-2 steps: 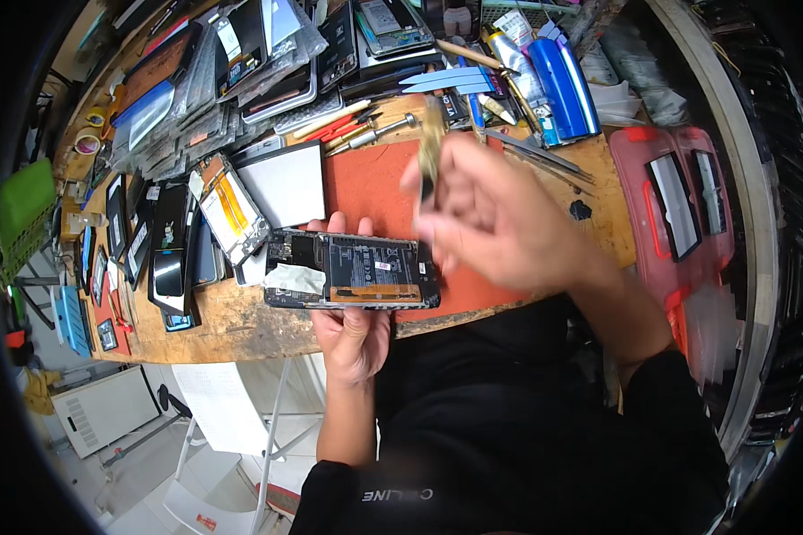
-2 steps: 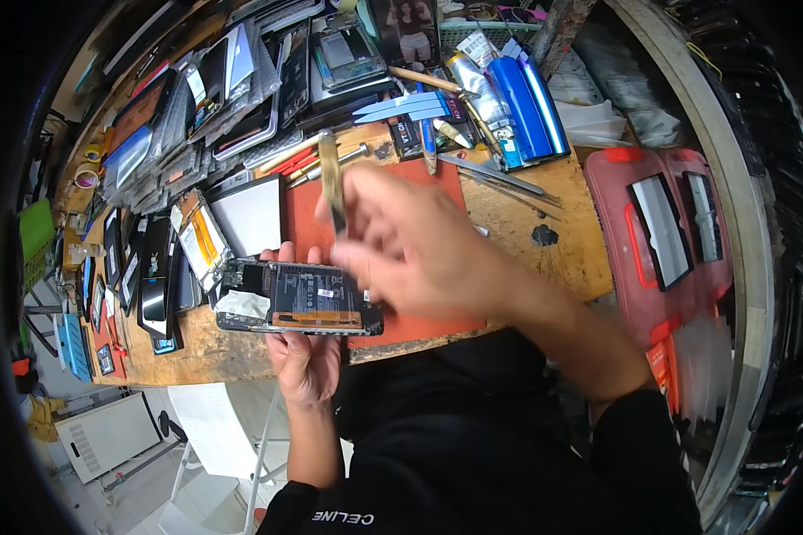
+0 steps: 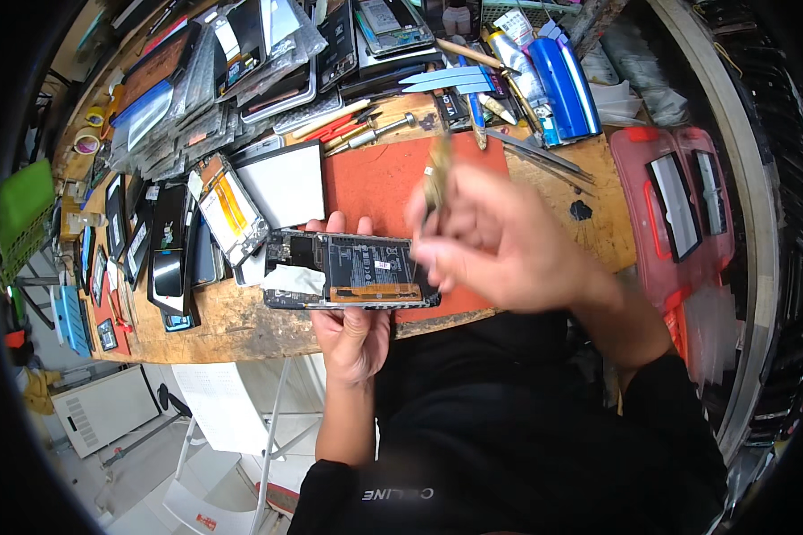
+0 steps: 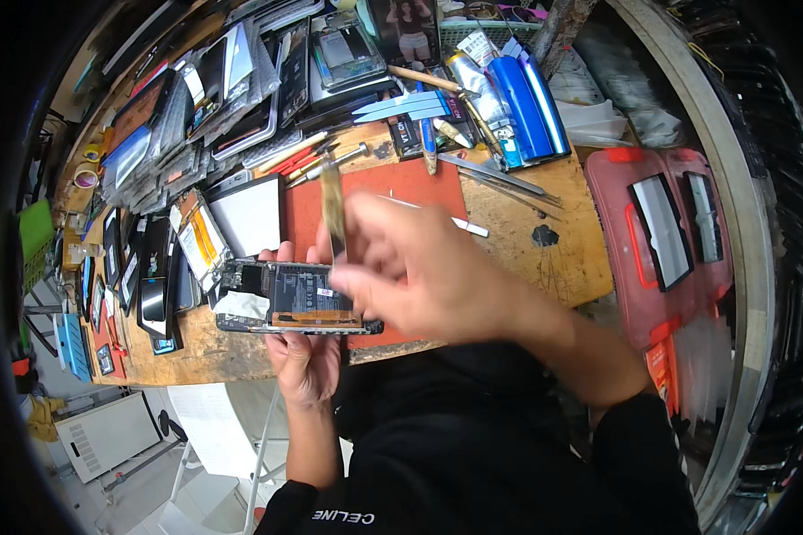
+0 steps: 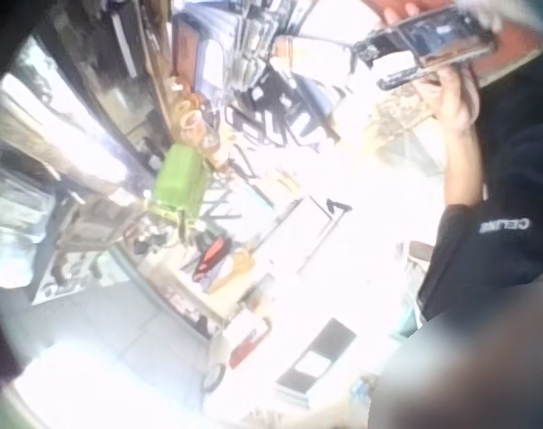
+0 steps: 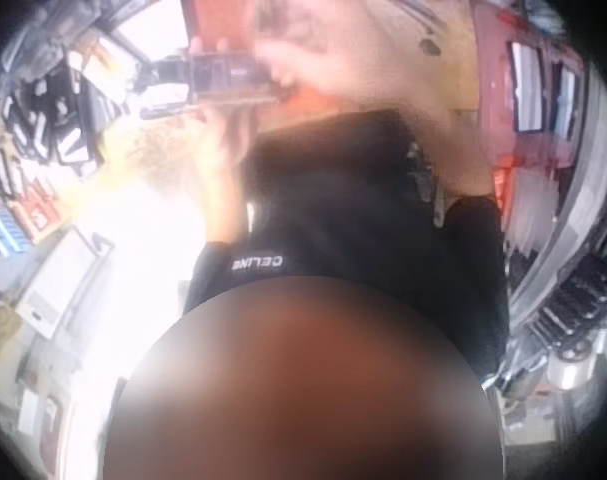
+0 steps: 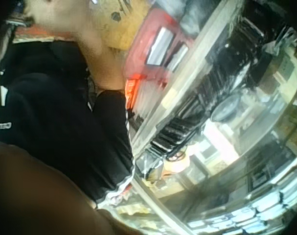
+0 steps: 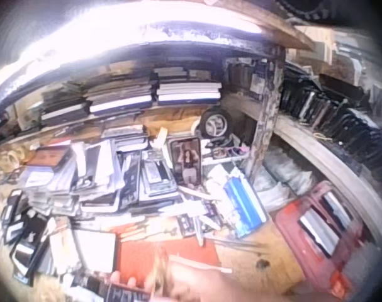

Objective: The person disassembles a smartphone, removes the back cover and battery, and then reassembles it. They use a metal prying tool to open the device and apply adhesive tape to secure components. The workspace is cluttered with multiple phones and tools.

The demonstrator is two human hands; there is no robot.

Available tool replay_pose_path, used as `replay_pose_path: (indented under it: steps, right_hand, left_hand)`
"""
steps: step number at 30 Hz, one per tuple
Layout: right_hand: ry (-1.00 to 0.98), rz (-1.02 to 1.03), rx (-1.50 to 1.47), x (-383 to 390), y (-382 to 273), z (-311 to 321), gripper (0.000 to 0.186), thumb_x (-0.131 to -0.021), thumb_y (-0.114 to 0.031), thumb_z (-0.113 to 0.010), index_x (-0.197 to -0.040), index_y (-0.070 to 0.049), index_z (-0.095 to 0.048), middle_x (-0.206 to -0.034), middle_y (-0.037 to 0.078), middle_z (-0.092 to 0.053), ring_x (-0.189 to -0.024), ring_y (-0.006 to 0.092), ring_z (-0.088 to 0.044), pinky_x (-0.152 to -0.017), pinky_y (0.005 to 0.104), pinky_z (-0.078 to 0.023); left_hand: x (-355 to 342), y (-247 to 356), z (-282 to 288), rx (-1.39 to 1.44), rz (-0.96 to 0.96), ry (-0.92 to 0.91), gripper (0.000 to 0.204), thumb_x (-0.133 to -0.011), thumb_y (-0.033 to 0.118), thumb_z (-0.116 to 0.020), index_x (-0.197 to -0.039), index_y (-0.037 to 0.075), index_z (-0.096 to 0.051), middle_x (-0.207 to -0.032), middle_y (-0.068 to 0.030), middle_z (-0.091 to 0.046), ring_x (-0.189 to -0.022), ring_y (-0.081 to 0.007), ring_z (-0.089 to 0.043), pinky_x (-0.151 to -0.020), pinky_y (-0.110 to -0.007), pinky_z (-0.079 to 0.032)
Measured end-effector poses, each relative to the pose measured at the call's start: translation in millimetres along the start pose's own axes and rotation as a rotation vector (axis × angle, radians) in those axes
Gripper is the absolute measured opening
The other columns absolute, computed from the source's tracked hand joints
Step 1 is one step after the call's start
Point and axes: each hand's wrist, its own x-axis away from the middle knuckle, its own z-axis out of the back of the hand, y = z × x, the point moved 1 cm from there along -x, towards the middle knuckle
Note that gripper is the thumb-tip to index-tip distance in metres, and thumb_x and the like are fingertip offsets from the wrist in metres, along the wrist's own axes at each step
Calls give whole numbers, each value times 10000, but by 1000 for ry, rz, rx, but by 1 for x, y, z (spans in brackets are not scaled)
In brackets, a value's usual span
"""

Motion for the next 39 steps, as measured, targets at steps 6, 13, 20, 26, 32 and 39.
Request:
replay_pose_path:
  steps: [6,13,20,26,32,39]
  right_hand:
    - [31,162,135,12,21,-14,119,-935,69,-718,-1036,31,-670,-1002,71,-680,-939,143,-737,-802,284,-607]
    - [-74,277,269,2,13,-10,82,-918,33,-716,-962,10,-651,-914,101,-698,-792,187,-720,-686,297,-569]
    - [-3,807,727,18,14,-33,141,-806,78,-759,-859,7,-649,-920,160,-715,-774,296,-738,-667,374,-623]
    - [92,652,574,24,8,-38,195,-768,126,-773,-881,1,-674,-908,175,-729,-778,290,-750,-650,357,-614]
    - [31,648,627,23,5,-41,202,-765,113,-774,-919,17,-686,-914,176,-726,-804,290,-748,-666,358,-616]
    - [89,1033,1037,28,20,-60,178,-785,61,-753,-827,-6,-593,-935,189,-700,-789,302,-735,-669,363,-648]
  left_hand:
    - [-3,2,-8,-26,25,25,1130,-893,357,-841,-1686,126,-70,-1753,-129,-127,-1598,-375,-211,-1246,-569,-357]
    - [-3,-2,0,98,-2,1,1109,-906,211,-848,-1684,127,-63,-1729,-123,-210,-1588,-342,-265,-1245,-533,-362]
    - [-5,-7,4,201,-44,77,1082,-856,-3,-839,-1663,103,-125,-1644,-124,-362,-1538,-330,-372,-1204,-526,-447]
    - [0,-6,7,181,19,45,1124,-814,161,-914,-1653,88,-169,-1570,-120,-430,-1488,-340,-440,-1173,-527,-477]
    - [0,-7,11,173,26,27,1099,-805,220,-932,-1630,95,-216,-1530,-122,-451,-1456,-341,-479,-1148,-513,-506]
    - [-2,-10,8,255,-10,91,993,-832,-2,-870,-1597,87,-243,-1487,-112,-459,-1433,-283,-493,-1151,-458,-507]
